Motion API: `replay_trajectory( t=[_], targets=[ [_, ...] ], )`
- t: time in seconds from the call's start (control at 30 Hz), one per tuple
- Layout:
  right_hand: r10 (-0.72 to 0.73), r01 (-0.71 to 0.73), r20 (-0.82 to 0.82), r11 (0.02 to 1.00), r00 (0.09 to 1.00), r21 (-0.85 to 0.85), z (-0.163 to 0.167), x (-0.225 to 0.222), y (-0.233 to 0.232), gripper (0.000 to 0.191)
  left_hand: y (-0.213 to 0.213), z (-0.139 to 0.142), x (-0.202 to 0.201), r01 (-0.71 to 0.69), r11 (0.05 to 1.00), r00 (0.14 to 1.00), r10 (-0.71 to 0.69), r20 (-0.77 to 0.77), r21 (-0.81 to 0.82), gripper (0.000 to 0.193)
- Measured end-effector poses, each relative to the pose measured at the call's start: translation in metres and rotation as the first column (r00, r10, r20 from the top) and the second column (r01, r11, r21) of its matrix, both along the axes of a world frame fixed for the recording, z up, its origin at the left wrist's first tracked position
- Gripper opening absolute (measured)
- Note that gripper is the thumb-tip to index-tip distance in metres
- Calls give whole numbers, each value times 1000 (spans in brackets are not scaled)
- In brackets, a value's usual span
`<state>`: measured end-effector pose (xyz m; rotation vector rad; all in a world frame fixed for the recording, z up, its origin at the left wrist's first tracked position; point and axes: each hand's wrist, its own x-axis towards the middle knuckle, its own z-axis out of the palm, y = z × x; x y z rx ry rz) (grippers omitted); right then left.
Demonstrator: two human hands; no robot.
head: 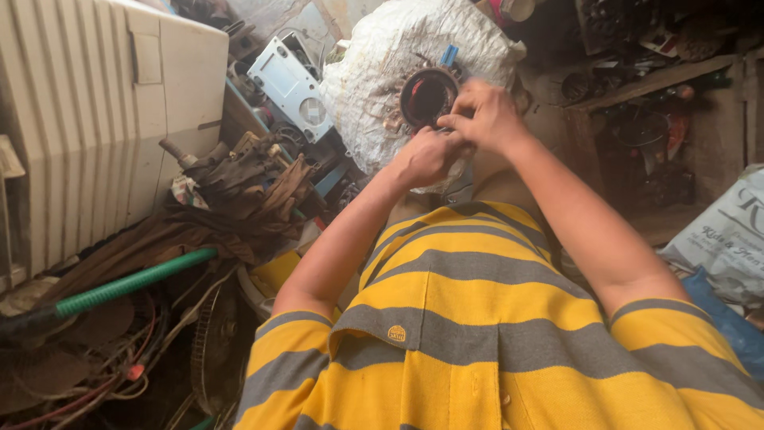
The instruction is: The person uses a hammer and metal rod to strike a circular electrical component, then uses pliers to cut and pull out copper wires. The person repeatedly strikes the component and removes wire sections, working over a white sack in a cluttered workshop.
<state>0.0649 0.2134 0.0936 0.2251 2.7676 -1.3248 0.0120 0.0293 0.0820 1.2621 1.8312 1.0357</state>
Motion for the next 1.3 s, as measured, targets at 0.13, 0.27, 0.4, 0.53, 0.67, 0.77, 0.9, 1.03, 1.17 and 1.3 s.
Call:
replay_trajectory(
  t=[0.13, 0.27, 0.4, 0.53, 0.67, 0.77, 0.9, 1.03, 1.17, 1.3],
  targets=[
    [-176, 242, 197, 887, 965, -394, 0, -1, -1, 31, -9, -8, -14, -179, 982, 930, 189, 317, -59, 25],
    [351, -96, -535, 890, 768, 446, 25, 6, 19, 48, -13, -19, -37, -197, 977, 793, 207, 573, -80, 36],
    [626, -165, -374, 632, 684, 757, 22, -8, 32, 46, -12, -22, -45, -120, 992, 709, 61, 703, 35, 48],
    [517, -336, -331, 815, 789, 472, -16, 1, 26, 35, -9, -20, -30, -133, 984, 904, 168, 394, -115, 49],
    [131, 169, 470, 821, 873, -545, -41, 43, 1, 53, -7, -21, -4, -247, 964, 959, 229, -164, -95, 47],
    [98, 122, 455, 895, 885, -430, -31, 52, -10, 51, -13, -25, 3, -215, 968, 960, 234, -152, 132, 49],
    [52, -42, 101, 994, 993, -104, 11, 40, -12, 54, -17, -29, -8, -214, 973, 967, 223, -122, 84, 60],
    [384, -105, -469, 850, 795, 517, 34, 23, 1, 54, -13, -27, -20, -252, 955, 968, 246, 55, 157, 66],
    [437, -186, -370, 814, 820, 550, 7, 23, 9, 39, -12, -24, -20, -248, 964, 968, 241, 76, 99, 74],
    [236, -236, 5, 971, 972, -32, -35, 43, -1, 38, -16, -31, -17, -190, 980, 975, 196, -106, 63, 74]
  ],
)
